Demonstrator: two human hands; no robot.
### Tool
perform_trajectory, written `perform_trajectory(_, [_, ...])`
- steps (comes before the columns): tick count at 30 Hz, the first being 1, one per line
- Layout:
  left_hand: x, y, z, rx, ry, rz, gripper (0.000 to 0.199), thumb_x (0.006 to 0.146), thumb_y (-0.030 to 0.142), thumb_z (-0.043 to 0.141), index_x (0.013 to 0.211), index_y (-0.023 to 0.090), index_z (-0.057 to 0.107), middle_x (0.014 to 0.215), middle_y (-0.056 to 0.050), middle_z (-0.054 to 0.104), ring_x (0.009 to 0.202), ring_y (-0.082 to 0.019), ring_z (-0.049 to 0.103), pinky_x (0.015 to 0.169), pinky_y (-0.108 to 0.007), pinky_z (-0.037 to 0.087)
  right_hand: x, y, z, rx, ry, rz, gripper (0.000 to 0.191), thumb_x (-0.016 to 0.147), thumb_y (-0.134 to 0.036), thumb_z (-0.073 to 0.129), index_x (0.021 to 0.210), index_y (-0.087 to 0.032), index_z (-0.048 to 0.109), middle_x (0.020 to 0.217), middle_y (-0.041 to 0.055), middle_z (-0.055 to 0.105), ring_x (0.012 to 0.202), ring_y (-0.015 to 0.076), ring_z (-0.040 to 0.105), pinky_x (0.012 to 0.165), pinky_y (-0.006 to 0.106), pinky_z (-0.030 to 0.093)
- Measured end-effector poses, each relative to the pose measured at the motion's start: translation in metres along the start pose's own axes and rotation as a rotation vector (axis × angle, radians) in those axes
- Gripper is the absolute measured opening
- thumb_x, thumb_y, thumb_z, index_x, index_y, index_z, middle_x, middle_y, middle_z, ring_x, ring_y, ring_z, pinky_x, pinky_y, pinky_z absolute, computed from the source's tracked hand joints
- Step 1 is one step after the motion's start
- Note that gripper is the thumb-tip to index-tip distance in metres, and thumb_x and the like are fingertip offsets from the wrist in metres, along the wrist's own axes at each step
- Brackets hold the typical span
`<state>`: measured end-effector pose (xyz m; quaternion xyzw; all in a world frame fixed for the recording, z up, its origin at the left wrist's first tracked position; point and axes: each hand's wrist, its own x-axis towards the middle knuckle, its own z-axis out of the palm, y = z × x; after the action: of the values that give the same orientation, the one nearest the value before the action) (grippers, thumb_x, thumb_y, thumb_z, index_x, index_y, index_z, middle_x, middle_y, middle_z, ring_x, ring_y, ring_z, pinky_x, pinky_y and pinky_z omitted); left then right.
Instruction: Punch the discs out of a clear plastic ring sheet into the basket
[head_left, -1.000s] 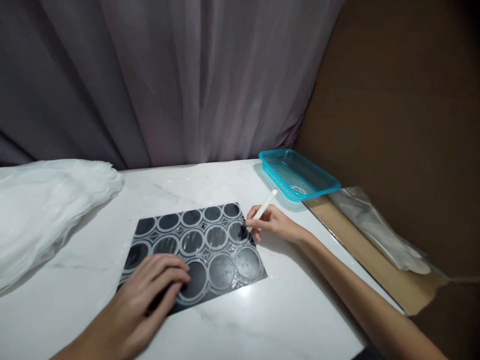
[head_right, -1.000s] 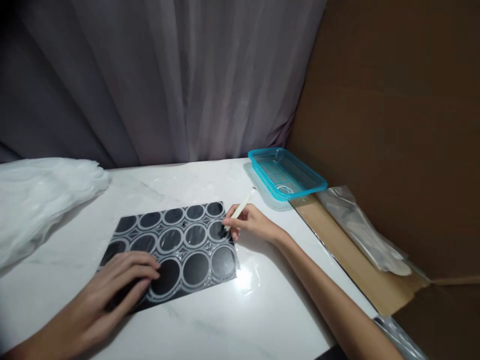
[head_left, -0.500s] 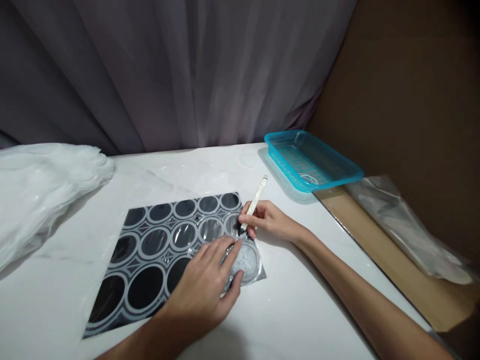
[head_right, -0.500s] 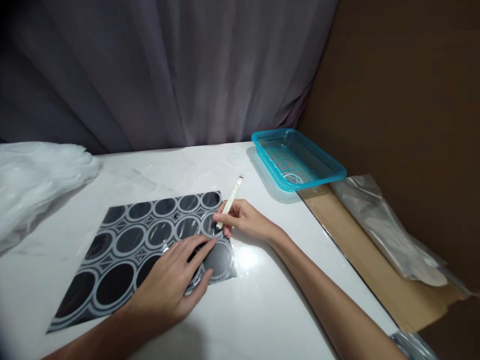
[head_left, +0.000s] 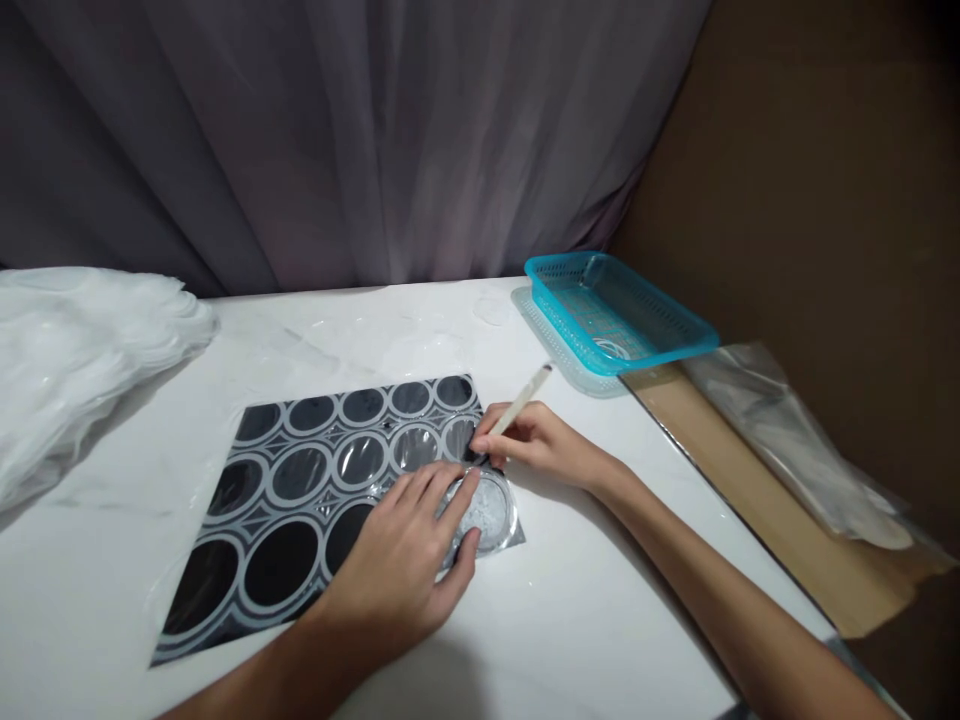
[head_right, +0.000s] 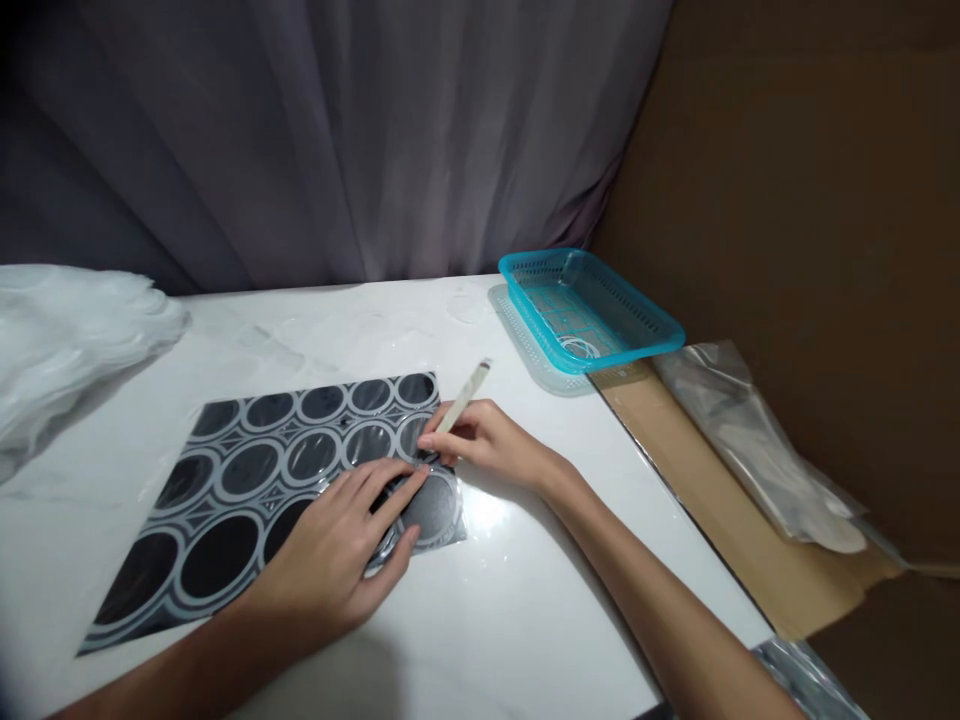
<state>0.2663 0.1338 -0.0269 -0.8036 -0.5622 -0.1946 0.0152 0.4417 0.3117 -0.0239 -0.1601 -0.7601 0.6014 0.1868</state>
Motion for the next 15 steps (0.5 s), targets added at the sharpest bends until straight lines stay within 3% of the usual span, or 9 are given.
perform_trajectory(5, [0.0, 0.002, -0.004, -0.021, -0.011, -0.006, 0.045, 0.1, 0.025, 0.055, 0.142, 0.01, 0.056, 0.131, -0.015, 0.062, 0.122, -0.031, 0.056, 0.101, -0.048, 0.052, -0.022, -0.019, 0.001, -0.393, -0.078, -0.218, 0.022, 0.107, -0.022, 0.06, 0.122, -0.022, 0.077, 0.128, 0.0103, 0.069, 0.115, 0.0217, 0.067, 0.1, 0.037, 0.056])
perform_trajectory(9, [0.0, 0.003, -0.004, -0.02, -0.016, -0.012, 0.042, 0.1, 0.026, 0.055, 0.139, 0.009, 0.059, 0.128, -0.014, 0.065, 0.118, -0.032, 0.057, 0.101, -0.05, 0.053, -0.032, -0.02, 0.007, -0.764, -0.151, -0.35, 0.049, 0.1, -0.009, 0.065, 0.147, -0.019, 0.061, 0.137, 0.0151, 0.066, 0.121, 0.0262, 0.067, 0.102, 0.042, 0.058])
perform_trajectory(12, [-0.001, 0.003, -0.004, -0.023, -0.008, -0.018, 0.04, 0.1, 0.025, 0.055, 0.136, 0.009, 0.061, 0.127, -0.014, 0.065, 0.119, -0.032, 0.057, 0.103, -0.051, 0.052, -0.032, -0.016, 0.016, -0.99, -0.138, -0.433, 0.043, 0.102, -0.007, 0.06, 0.145, -0.009, 0.059, 0.139, 0.0204, 0.065, 0.119, 0.0299, 0.068, 0.1, 0.048, 0.058])
perform_trajectory(15, [-0.001, 0.003, -0.005, -0.026, -0.012, -0.025, 0.043, 0.099, 0.025, 0.056, 0.139, 0.011, 0.059, 0.129, -0.013, 0.065, 0.12, -0.031, 0.058, 0.105, -0.051, 0.051, -0.024, -0.011, 0.023, -0.96, -0.044, -0.452, 0.04, 0.107, -0.008, 0.052, 0.147, -0.009, 0.056, 0.139, 0.0191, 0.065, 0.12, 0.0285, 0.066, 0.098, 0.047, 0.058])
